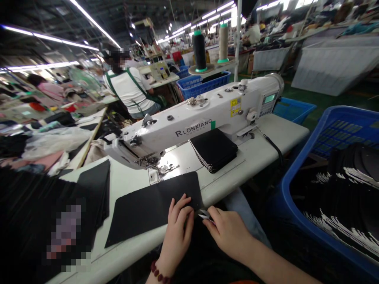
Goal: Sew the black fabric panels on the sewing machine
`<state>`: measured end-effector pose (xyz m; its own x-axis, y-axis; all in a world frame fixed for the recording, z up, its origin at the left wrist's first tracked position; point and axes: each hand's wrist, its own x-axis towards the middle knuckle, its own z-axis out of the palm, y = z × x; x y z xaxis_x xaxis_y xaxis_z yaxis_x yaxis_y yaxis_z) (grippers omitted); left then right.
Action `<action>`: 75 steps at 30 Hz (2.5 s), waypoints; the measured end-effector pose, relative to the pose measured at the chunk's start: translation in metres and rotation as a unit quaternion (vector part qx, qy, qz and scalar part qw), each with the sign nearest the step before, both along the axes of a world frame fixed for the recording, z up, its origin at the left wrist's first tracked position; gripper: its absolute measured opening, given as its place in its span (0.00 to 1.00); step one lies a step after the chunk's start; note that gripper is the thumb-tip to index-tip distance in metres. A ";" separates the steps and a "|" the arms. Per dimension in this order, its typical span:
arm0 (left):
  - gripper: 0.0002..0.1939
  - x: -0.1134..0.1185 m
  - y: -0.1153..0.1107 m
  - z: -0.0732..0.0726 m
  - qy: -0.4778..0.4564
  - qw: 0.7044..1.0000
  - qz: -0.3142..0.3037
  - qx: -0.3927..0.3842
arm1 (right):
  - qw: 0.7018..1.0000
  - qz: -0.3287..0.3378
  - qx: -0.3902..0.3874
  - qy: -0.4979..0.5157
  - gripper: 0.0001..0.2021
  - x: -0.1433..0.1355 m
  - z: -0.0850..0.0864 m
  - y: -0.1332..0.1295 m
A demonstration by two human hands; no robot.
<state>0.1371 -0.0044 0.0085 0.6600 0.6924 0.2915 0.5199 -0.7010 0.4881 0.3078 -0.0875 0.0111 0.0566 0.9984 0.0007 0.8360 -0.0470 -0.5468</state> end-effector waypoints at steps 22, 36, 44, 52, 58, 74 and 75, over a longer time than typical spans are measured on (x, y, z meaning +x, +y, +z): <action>0.11 -0.004 -0.003 0.004 -0.012 0.999 -0.030 0.012 | 0.997 -0.027 -0.015 -0.077 0.10 -0.012 0.005 0.012; 0.23 -0.044 0.009 0.009 0.048 0.997 0.014 0.055 | 0.998 0.040 0.053 0.021 0.17 0.002 0.001 0.033; 0.11 -0.151 0.044 0.047 0.051 0.992 0.117 0.023 | 0.971 -0.037 0.181 0.149 0.09 0.043 0.058 0.049; 0.21 -0.147 0.013 0.118 -0.180 0.879 0.333 -0.291 | 0.948 -0.041 0.060 0.310 0.14 0.053 0.075 0.053; 0.22 -0.137 0.008 0.122 -0.281 0.813 0.334 -0.384 | 0.931 -0.042 0.014 0.363 0.15 0.053 0.076 0.050; 0.06 -0.165 0.008 0.117 -0.249 0.940 0.204 -0.113 | 0.958 -0.037 0.085 0.270 0.16 0.066 0.066 0.044; 0.06 -0.169 0.009 0.112 -0.223 0.957 0.158 -0.092 | 0.958 -0.039 0.071 0.277 0.17 0.066 0.063 0.042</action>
<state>-0.0320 0.0042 0.1208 0.2477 0.9035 0.3497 0.4018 -0.4242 0.8115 0.3741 -0.0457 0.0742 0.1626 0.9831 0.0843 0.4137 0.0096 -0.9104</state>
